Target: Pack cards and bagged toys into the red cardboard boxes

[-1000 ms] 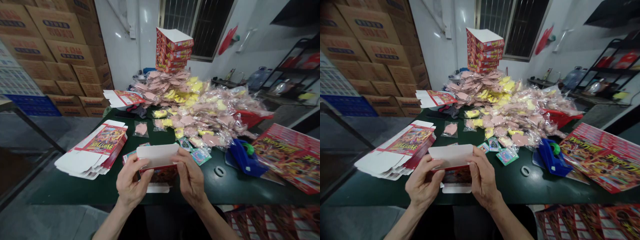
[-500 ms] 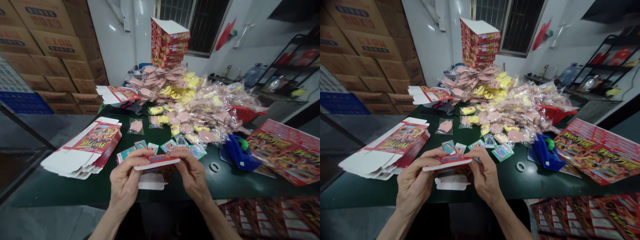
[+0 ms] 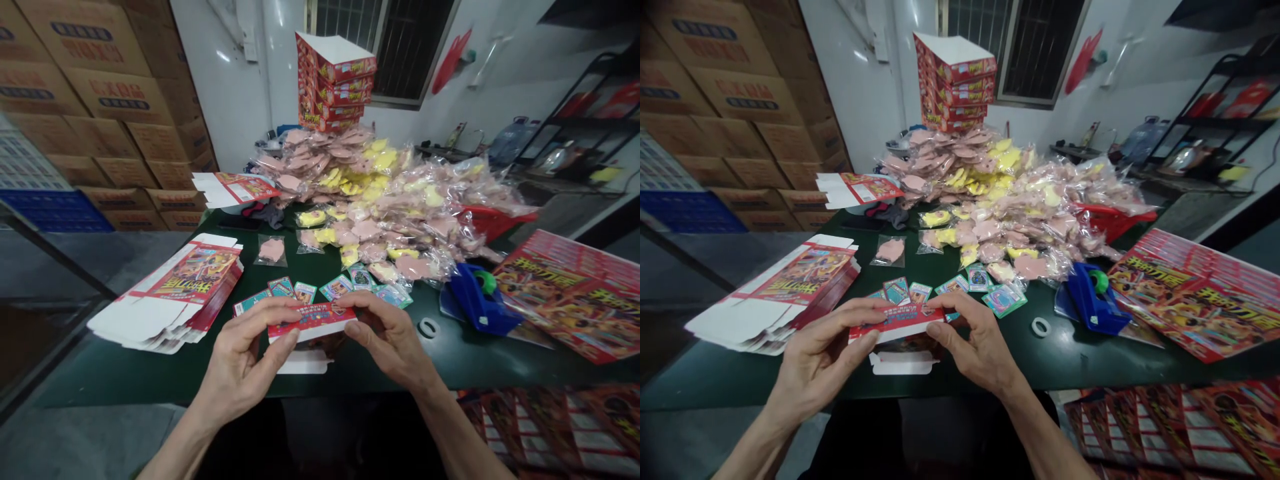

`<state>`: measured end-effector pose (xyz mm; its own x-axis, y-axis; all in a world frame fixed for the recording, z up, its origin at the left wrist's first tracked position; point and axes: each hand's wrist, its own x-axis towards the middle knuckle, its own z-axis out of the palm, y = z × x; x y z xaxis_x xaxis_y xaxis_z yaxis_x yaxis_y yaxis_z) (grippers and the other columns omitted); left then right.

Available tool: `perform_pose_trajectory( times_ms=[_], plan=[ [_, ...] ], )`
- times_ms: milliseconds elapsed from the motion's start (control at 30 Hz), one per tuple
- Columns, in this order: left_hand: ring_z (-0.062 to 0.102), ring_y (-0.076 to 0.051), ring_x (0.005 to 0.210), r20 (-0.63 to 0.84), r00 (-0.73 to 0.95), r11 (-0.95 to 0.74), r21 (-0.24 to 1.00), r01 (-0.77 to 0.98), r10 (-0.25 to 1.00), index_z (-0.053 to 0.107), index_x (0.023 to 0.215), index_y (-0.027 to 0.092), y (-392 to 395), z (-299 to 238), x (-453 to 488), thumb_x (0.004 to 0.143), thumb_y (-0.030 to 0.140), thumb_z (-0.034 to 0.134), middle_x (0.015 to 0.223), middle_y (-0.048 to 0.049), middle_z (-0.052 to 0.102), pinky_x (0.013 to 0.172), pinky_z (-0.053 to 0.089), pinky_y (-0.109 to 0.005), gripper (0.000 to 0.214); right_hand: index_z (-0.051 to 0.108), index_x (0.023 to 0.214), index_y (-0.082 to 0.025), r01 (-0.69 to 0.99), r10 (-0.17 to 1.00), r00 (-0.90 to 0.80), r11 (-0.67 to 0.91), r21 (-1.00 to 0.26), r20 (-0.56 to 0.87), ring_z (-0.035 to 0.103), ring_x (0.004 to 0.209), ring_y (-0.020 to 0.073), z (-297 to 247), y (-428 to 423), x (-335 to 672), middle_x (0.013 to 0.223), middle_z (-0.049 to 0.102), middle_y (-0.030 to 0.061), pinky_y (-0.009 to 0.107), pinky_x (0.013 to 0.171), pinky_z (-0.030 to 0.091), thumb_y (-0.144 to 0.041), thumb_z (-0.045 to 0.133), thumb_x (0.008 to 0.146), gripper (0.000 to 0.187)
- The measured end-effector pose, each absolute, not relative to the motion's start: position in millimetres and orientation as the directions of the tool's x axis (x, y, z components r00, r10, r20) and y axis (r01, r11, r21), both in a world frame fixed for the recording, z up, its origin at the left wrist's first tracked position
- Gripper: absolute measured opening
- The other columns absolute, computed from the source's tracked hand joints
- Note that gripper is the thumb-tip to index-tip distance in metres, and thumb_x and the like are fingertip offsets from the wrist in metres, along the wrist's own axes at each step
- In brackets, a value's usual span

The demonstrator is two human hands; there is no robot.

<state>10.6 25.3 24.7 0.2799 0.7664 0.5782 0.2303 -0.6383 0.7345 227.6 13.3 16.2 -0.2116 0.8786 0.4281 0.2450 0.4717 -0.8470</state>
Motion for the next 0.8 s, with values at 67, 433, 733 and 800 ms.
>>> perform_pose_trajectory(
  times_ms=[67,433,733,800],
  plan=[
    [0.063,-0.016,0.097,0.590,0.331,-0.672,0.692,0.262,0.736,0.065,0.099,0.022,27.4,29.4,10.8,0.080,0.011,0.058,0.102,-0.0048,0.067,0.083,0.050,-0.027,0.023,0.058,0.104,-0.026,0.282,0.871,-0.219,0.488,-0.826,0.440,0.060,0.086,0.0120,15.9,13.3,229.2,0.098,0.061,0.0017,0.020,0.068,0.050,-0.024,0.056,0.086,0.018],
    [0.065,-0.012,0.079,0.678,0.285,-0.735,0.633,0.245,0.678,0.068,0.085,0.018,29.0,33.8,15.9,0.080,0.007,0.057,0.085,-0.0031,0.069,0.069,0.053,-0.024,0.016,0.064,0.094,-0.019,0.336,0.758,-0.149,0.642,-0.689,0.635,0.061,0.081,0.0112,23.9,9.7,224.7,0.086,0.067,0.0021,0.023,0.073,0.048,-0.011,0.056,0.084,0.015],
    [0.066,-0.012,0.086,0.735,0.386,-0.826,0.446,0.343,0.557,0.066,0.095,0.015,24.4,32.2,11.0,0.078,0.002,0.058,0.097,-0.0057,0.068,0.074,0.055,-0.022,0.022,0.065,0.096,-0.019,0.341,0.711,-0.152,0.689,-0.639,0.686,0.062,0.084,0.0118,17.6,6.8,223.2,0.091,0.066,0.0049,0.023,0.071,0.051,-0.007,0.056,0.082,0.020],
    [0.065,-0.013,0.092,0.771,0.377,-0.841,0.367,0.396,0.514,0.064,0.098,0.013,20.6,26.2,10.6,0.079,0.001,0.057,0.101,-0.0080,0.067,0.080,0.054,-0.022,0.024,0.064,0.096,-0.018,0.355,0.696,-0.131,0.697,-0.622,0.706,0.063,0.083,0.0119,17.2,5.6,220.6,0.091,0.065,0.0055,0.024,0.071,0.051,-0.007,0.056,0.082,0.020]
  ],
)
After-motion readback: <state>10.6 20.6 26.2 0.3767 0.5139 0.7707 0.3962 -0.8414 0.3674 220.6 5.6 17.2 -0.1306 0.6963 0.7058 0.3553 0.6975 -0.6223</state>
